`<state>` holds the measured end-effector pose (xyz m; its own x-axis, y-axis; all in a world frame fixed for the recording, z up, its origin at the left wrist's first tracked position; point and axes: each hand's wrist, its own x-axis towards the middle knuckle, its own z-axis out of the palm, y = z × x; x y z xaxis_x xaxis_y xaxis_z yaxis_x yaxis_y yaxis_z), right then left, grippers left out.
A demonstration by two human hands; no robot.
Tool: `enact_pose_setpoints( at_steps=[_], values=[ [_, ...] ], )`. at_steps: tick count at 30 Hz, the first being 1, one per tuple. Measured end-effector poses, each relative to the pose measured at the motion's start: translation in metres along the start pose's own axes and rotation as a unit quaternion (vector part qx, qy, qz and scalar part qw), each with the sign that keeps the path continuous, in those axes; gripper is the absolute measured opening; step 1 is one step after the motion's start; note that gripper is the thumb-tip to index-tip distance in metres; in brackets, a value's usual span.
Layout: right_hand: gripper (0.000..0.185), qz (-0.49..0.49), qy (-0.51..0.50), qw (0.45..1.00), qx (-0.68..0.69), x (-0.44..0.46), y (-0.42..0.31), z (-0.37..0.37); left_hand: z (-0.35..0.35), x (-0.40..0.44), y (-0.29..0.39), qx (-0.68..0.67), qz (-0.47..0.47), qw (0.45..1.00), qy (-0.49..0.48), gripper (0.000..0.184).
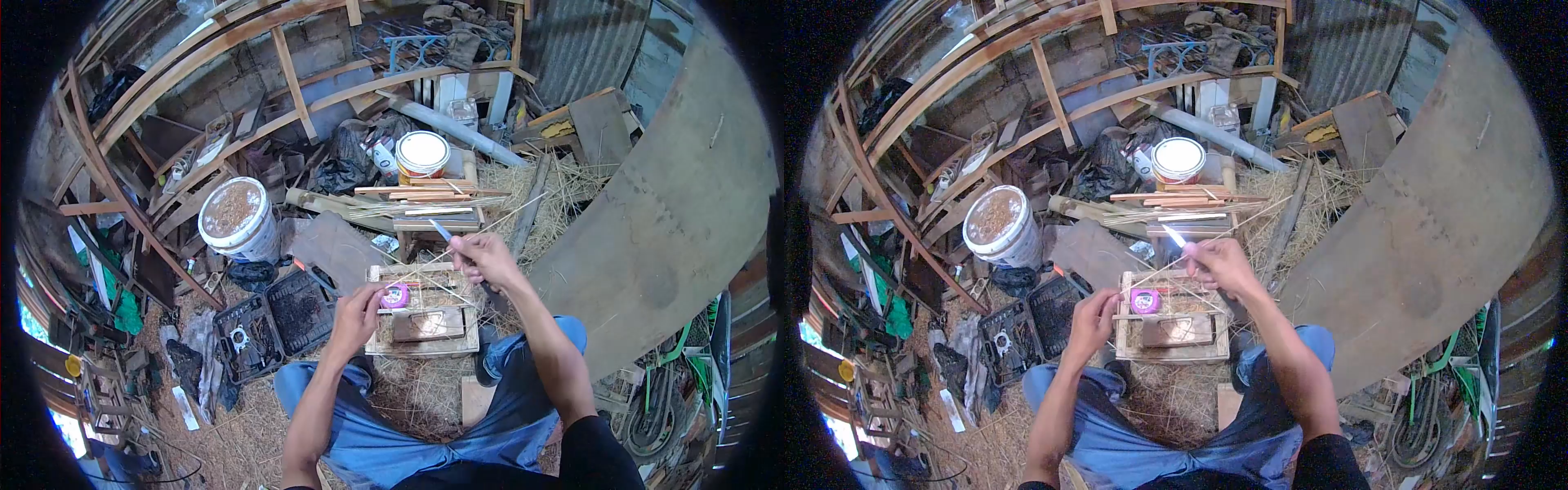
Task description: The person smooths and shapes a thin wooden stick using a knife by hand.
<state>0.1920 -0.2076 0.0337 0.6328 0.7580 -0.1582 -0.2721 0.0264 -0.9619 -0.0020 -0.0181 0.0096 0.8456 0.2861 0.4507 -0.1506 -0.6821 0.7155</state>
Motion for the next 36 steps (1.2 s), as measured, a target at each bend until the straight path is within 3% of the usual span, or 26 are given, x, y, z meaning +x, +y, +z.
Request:
enact_pose_setpoints(
  at_steps=[5,11,14,16,17,19,21,23,26,28,31,33,35,36],
  values=[
    [0.029,-0.011,0.095,0.995,-0.006,-0.005,-0.019,-0.026,-0.02,-0.005,-0.019,0.001,-0.034,0.999,-0.002,0.01],
    [0.028,-0.066,0.138,0.988,0.024,-0.003,-0.029,-0.08,-0.036,-0.008,-0.034,0.012,-0.04,0.999,0.02,0.011],
    [0.03,-0.105,0.215,0.97,0.042,0.007,-0.022,-0.098,-0.042,-0.005,-0.039,-0.012,-0.081,0.996,0.041,0.014],
    [0.032,-0.114,0.272,0.955,0.006,0.004,-0.022,-0.102,-0.043,-0.001,-0.045,-0.056,-0.171,0.979,0.099,0.018],
    [0.032,-0.117,0.268,0.956,0.004,0.004,-0.018,-0.101,-0.038,0.001,-0.053,-0.056,-0.17,0.978,0.104,0.018],
    [0.031,-0.055,0.242,0.943,-0.222,0.008,-0.012,-0.087,-0.025,0.009,-0.064,-0.401,-0.191,0.887,0.126,0.022],
    [0.029,-0.131,0.229,0.898,-0.353,0.008,0.009,-0.047,-0.009,0.015,-0.054,-0.391,-0.217,0.885,0.133,0.02],
    [0.027,-0.162,0.133,0.92,-0.332,0.012,0.029,-0.014,0.008,0.02,-0.038,-0.48,-0.279,0.825,0.109,0.015],
    [0.026,-0.127,0.061,0.924,-0.357,-0.003,0.021,0.045,0.035,0.02,-0.04,-0.529,-0.256,0.807,0.062,0.018],
    [0.023,-0.187,0.016,0.923,-0.335,0.003,0.036,0.058,0.05,0.02,-0.04,-0.511,-0.255,0.818,0.072,0.019],
    [0.02,-0.144,0.035,0.959,-0.241,0.011,0.052,0.058,0.061,0.017,-0.041,-0.506,-0.249,0.821,0.086,0.022],
    [0.015,-0.152,0.046,0.951,-0.264,0.015,0.052,0.047,0.06,0.019,-0.041,-0.479,-0.299,0.824,0.049,0.021],
    [0.014,-0.148,0.09,0.925,-0.338,0.015,0.043,0.039,0.048,0.017,-0.026,-0.404,-0.333,0.852,0.01,0.021],
    [0.012,-0.117,0.098,0.912,-0.38,0.008,0.027,0.04,0.044,0.014,-0.021,-0.225,-0.252,0.94,-0.042,0.022]
  ],
)
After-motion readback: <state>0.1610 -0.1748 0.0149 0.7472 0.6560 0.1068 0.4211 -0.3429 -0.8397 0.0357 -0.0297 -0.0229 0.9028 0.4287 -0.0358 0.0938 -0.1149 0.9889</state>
